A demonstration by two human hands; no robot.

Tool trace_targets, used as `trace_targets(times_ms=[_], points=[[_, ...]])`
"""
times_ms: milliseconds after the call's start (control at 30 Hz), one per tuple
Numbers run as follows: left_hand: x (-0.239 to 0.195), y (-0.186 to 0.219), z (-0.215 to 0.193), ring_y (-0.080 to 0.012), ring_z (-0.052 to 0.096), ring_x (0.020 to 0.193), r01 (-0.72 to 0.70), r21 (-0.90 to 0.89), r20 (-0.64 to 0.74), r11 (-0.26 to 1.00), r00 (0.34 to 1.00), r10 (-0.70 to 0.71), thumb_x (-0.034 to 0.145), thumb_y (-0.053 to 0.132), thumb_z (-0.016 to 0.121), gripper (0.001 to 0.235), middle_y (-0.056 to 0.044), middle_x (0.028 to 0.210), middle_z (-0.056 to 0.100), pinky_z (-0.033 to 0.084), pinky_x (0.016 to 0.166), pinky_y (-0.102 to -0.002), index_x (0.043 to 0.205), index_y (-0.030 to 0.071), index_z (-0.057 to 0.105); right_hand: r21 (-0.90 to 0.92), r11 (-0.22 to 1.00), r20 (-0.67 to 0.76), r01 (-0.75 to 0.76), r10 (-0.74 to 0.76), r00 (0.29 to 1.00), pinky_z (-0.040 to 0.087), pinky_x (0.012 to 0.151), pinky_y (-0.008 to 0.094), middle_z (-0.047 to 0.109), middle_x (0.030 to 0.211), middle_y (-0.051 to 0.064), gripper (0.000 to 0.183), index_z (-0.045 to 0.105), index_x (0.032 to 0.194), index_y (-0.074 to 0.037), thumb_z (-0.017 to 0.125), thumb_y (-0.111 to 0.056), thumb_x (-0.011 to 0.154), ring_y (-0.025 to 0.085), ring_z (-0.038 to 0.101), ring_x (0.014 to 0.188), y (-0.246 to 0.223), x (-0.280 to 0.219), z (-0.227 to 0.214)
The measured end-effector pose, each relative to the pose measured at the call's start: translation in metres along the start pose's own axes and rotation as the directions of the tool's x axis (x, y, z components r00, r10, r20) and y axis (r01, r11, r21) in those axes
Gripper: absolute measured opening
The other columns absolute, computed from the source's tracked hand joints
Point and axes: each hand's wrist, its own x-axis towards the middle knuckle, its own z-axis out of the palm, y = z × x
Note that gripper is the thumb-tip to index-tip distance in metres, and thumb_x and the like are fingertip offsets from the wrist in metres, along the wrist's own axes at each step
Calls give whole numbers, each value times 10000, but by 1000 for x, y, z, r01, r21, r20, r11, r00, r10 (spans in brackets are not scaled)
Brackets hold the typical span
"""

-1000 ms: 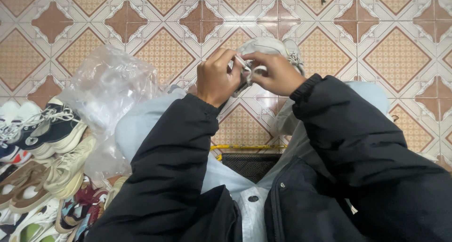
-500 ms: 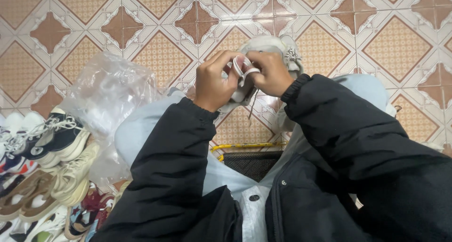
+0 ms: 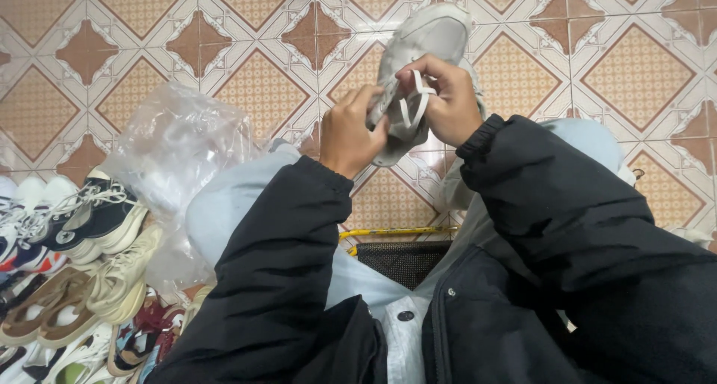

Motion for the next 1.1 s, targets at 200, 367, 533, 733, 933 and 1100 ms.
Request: trace_targets(times_ms=[200,367,533,733,933,1100], points=[[-2,17,1,-212,587,543,-169,19,-60,985,984,169,779,-7,706,265,-80,788,637,512,516,-350,1036,33,754,-171,980,167,105,-76,983,472,754,227,690,934,68,438,686,1054,8,422,130,727,155,618,835,-24,-1,-4],[-1,18,0,-247,616,561,-194,82,-2,978,981,194,767,-37,665,289,-99,794,635,528,537,-380,1030,23,768,-191,981,25,43,-39,999,457,650,213,720,992,51,315,675,949,-26,466,105,753,121,581,766,-17,-4,-4],[3,20,-4,-280,660,677,-226,98,3,969,974,227,727,-46,650,292,-111,843,649,540,596,-402,992,31,746,-100,993,-34,64,-68,997,520,779,238,695,922,55,339,670,1030,-6,460,113,792,131,613,843,-8,-1,-4],[-11,-1,24,-204,587,557,-241,173,165,955,963,213,730,-50,650,296,-72,803,657,539,519,-337,960,79,784,94,971,-173,222,-204,964,584,1071,443,669,1054,87,114,556,955,-134,577,-37,1011,241,693,1150,5,21,-16],[-16,13,19,-237,603,615,-265,60,123,962,959,256,740,-41,630,366,-88,829,626,526,553,-363,1020,97,821,-110,991,-137,73,-88,987,450,380,236,535,634,-6,355,724,1063,-18,582,-341,1102,89,486,435,-10,18,-19],[-8,11,23,-182,569,525,-190,67,92,980,979,184,755,-58,663,365,-48,806,660,518,500,-326,1065,81,798,-409,885,183,223,-160,970,581,681,325,708,1221,278,548,537,1442,76,716,-172,987,211,658,779,-14,12,-17]])
